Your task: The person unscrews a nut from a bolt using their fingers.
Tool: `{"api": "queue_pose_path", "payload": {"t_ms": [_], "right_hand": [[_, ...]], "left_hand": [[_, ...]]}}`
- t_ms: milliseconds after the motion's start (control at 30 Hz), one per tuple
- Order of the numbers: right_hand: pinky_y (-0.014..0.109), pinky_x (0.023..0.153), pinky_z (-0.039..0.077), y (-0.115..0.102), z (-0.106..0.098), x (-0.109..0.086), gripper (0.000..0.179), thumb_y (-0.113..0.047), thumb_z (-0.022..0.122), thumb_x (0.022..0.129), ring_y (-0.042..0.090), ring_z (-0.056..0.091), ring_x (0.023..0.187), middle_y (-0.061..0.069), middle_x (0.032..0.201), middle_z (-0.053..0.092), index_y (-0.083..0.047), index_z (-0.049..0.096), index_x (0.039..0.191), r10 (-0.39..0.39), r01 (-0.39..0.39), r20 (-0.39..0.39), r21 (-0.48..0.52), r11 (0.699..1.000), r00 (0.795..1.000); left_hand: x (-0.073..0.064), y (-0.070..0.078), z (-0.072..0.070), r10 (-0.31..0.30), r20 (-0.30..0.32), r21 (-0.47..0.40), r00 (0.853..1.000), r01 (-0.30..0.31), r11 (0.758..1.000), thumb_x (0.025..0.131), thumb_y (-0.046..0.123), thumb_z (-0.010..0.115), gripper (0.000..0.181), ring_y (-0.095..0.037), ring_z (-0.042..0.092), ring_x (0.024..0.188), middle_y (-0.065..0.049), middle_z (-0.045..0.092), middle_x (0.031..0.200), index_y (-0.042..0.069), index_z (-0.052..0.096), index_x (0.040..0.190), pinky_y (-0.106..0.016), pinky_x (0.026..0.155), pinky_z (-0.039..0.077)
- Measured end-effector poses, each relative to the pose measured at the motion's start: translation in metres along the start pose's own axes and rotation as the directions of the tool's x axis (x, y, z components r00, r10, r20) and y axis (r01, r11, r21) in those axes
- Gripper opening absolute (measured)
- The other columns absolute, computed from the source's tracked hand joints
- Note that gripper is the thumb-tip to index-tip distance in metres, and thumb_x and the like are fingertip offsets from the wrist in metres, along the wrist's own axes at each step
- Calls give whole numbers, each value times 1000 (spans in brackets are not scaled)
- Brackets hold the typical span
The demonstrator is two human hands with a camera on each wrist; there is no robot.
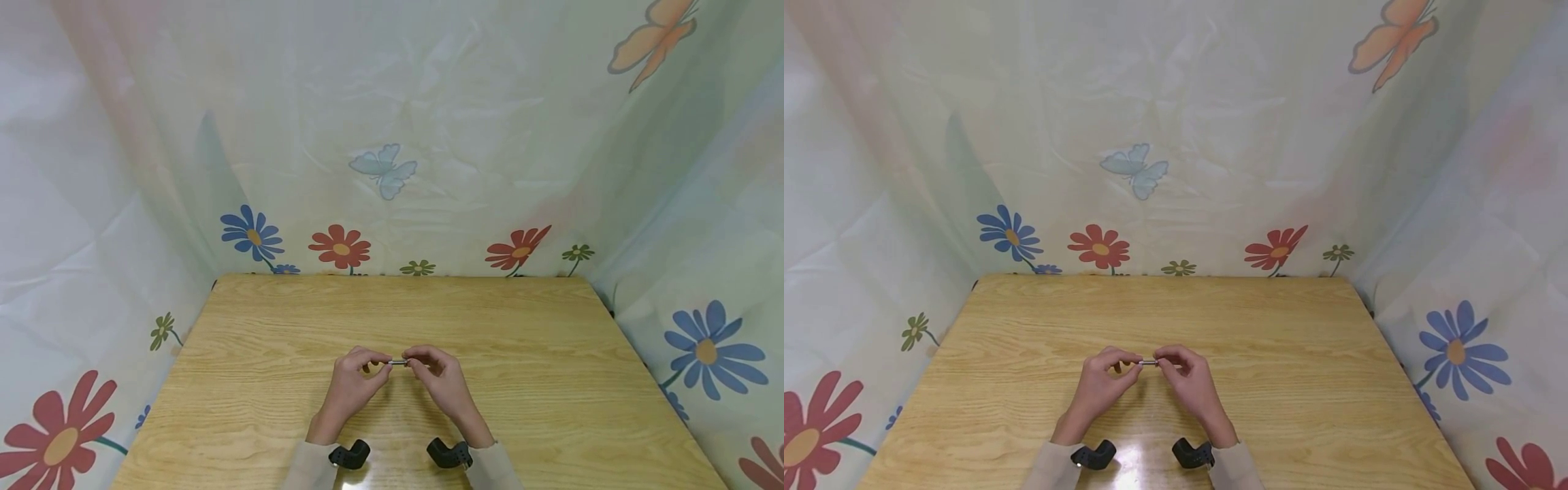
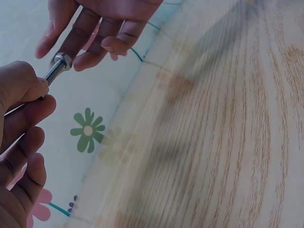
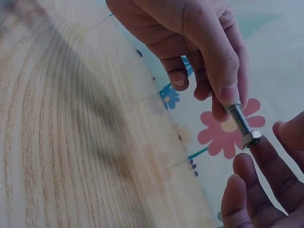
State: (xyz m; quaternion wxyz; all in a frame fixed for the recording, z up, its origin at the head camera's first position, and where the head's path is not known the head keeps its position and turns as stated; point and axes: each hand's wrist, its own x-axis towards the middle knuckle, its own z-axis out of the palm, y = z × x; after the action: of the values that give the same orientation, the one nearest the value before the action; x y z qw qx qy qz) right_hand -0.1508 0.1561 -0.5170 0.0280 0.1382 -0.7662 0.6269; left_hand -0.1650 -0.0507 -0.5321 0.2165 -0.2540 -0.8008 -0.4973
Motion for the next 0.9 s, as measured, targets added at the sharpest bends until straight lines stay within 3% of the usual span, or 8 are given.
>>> {"api": "queue_pose_path", "payload": {"t_ms": [333, 600, 733, 900], "right_hand": [[36, 85, 60, -3, 1, -1, 19, -12, 63, 103, 14, 69, 101, 21, 114, 71, -1, 70, 117, -3, 5, -47, 27, 1000, 999], [34, 75, 59, 0, 5, -1, 23, -23, 65, 103, 19, 70, 91, 13, 106, 74, -5, 75, 112, 147, -148, -134, 3, 989, 980], [35, 73, 58, 2, 7, -1, 27, -29, 66, 102, 25, 70, 90, 10, 99, 75, -5, 78, 104, 214, -216, -108, -9, 976, 971], [35, 73, 58, 3, 8, 0, 29, -29, 65, 103, 26, 70, 89, 11, 96, 75, -2, 77, 104, 228, -230, -69, -20, 973, 971]], "left_hand": [[-2, -3, 0, -1, -11, 13, 1000, 1, 1000, 84, 4, 83, 13, -25, 67, 76, 2, 76, 86, 12, 82, 95, -27, 64, 55], [-1, -2, 0, -12, -21, 9, 1000, 12, 1000, 85, 5, 83, 13, -26, 67, 77, 3, 76, 87, 13, 81, 95, -25, 65, 55], [-1, -3, 0, -3, -25, 5, 1000, 3, 1000, 85, 6, 83, 12, -24, 68, 78, 3, 76, 87, 12, 81, 95, -24, 65, 55], [-1, -3, 0, 11, -19, 1, 1000, -11, 1000, 85, 6, 83, 11, -23, 68, 78, 1, 77, 87, 12, 81, 95, -27, 65, 56]]}}
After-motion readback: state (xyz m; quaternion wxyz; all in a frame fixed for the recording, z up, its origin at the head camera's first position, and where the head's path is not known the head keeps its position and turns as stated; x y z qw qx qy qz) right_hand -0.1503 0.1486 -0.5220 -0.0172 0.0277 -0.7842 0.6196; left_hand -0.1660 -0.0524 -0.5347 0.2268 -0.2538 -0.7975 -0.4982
